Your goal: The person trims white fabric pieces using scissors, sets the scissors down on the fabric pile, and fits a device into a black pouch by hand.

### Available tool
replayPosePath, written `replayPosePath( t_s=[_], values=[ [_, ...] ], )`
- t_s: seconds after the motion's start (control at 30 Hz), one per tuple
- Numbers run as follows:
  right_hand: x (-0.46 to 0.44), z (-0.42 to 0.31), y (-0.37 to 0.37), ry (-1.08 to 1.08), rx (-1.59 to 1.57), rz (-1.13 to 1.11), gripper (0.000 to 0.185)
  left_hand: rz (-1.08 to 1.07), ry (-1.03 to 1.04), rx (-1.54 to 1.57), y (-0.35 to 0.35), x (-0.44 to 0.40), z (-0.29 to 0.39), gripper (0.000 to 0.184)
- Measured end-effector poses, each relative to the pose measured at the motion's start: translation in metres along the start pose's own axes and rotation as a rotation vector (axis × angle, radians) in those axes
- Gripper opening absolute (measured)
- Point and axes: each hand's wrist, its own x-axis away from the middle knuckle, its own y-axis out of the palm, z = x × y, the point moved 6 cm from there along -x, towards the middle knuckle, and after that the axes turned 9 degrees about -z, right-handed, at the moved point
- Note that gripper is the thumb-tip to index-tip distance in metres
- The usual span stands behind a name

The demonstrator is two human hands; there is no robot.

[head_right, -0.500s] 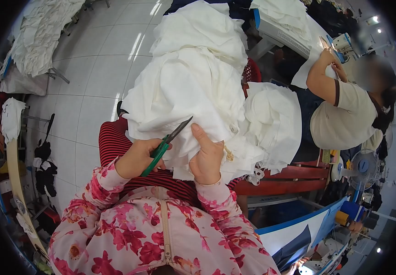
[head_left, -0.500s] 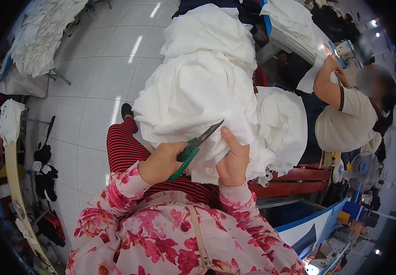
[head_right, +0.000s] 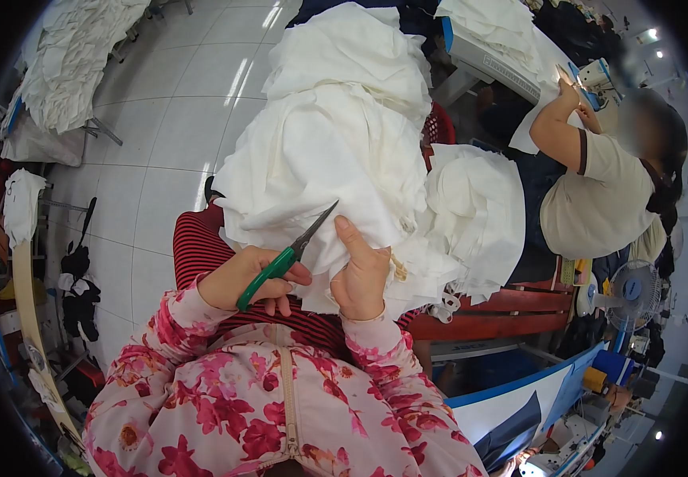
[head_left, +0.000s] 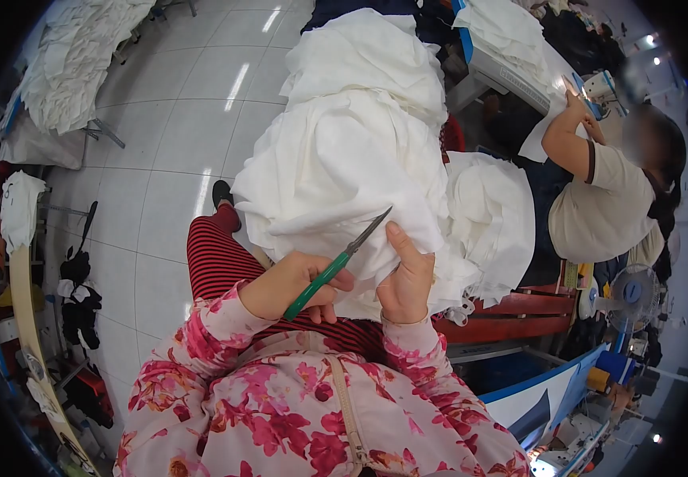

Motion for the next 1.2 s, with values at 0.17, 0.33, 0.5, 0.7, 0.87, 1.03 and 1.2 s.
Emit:
replayPosePath(
  t_s=[0.17, 0.33, 0.5, 0.7, 0.87, 1.03, 1.2],
  values=[
    [-0.004, -0.005, -0.002, 0.042, 0.029, -0.047, 0.042, 0.006, -0.002, 0.013, -0.005, 0.003, 0.002, 0.031],
    [-0.009, -0.015, -0.002, 0.078, -0.044, -0.089, 0.041, 0.362, 0.15, -0.856, -0.029, 0.007, 0.02, 0.034],
    [-0.013, -0.022, -0.003, 0.08, -0.046, -0.086, 0.037, 0.405, 0.081, -0.938, -0.031, 0.007, 0.028, 0.04],
    [-0.016, -0.023, -0.007, 0.116, -0.053, -0.127, 0.038, 0.39, 0.148, -0.938, -0.03, 0.005, 0.036, 0.034],
    [-0.018, -0.023, -0.008, 0.104, -0.026, -0.133, 0.036, 0.317, 0.05, -0.955, -0.03, 0.002, 0.044, 0.033],
    [-0.018, -0.023, -0.01, 0.09, -0.011, -0.137, 0.037, 0.248, 0.074, -0.949, -0.035, 0.002, 0.043, 0.036],
    [-0.017, -0.024, -0.008, 0.094, -0.034, -0.163, 0.043, 0.237, -0.007, -0.912, -0.035, 0.003, 0.048, 0.039]
  ],
)
